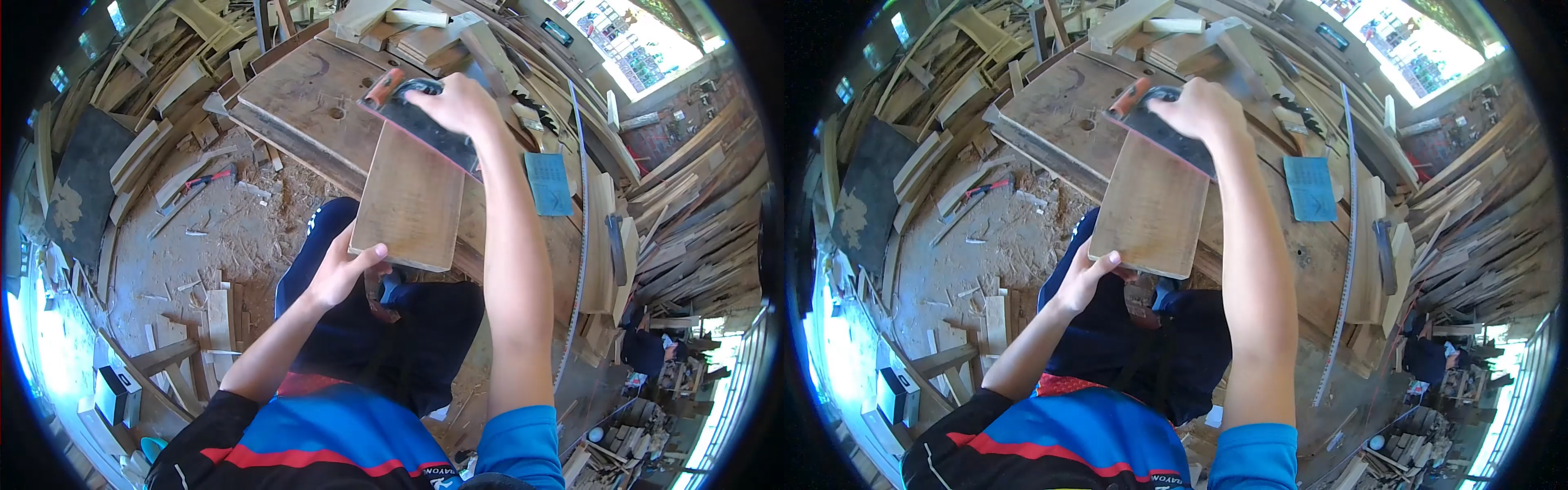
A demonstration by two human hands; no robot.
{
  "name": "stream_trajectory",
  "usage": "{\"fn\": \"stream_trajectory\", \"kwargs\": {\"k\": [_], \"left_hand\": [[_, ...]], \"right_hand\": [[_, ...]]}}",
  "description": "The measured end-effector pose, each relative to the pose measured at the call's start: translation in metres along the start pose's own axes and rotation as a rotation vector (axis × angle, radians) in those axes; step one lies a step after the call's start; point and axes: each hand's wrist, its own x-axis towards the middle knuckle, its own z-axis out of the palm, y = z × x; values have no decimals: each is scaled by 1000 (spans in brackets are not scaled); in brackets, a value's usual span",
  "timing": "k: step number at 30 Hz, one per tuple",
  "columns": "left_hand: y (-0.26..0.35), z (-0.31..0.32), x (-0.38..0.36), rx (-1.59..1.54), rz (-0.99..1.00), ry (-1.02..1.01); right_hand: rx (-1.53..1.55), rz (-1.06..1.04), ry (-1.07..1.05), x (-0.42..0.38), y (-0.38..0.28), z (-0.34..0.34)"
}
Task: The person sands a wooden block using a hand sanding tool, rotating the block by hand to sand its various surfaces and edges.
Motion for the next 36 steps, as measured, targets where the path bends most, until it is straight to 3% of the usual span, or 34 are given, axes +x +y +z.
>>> {"fn": "stream_trajectory", "kwargs": {"k": [2, 6, 7, 8, 15, 21, 25, 27, 33, 36], "left_hand": [[-10, -3, 0, -33, -18, -49], [-16, -8, 8, 15, 73, -59], [-16, -7, 8, 55, 97, -56], [-15, -5, 10, 75, 139, -37], [-21, -7, 4, 36, 21, -53], [-29, -1, 5, -36, 40, -24], [-36, -9, 10, 65, 86, -39], [-37, -11, 7, 94, 60, -47], [-22, 1, 4, 5, 93, 7], [-29, -1, 6, 8, 84, -47]], "right_hand": [[-14, 9, -100, -20, -16, -3], [35, -226, 5, -58, -22, 9], [33, -121, -131, -54, -23, 2], [21, -91, -130, -47, -19, 5], [0, -45, 16, 31, 12, 12], [21, -70, -3, -25, -11, 4], [-9, -164, 105, -67, -18, 19], [-5, -111, 9, -56, -18, 10], [-112, 7, 183, 33, 3, 10], [-88, 16, 125, 11, 1, 5]]}}
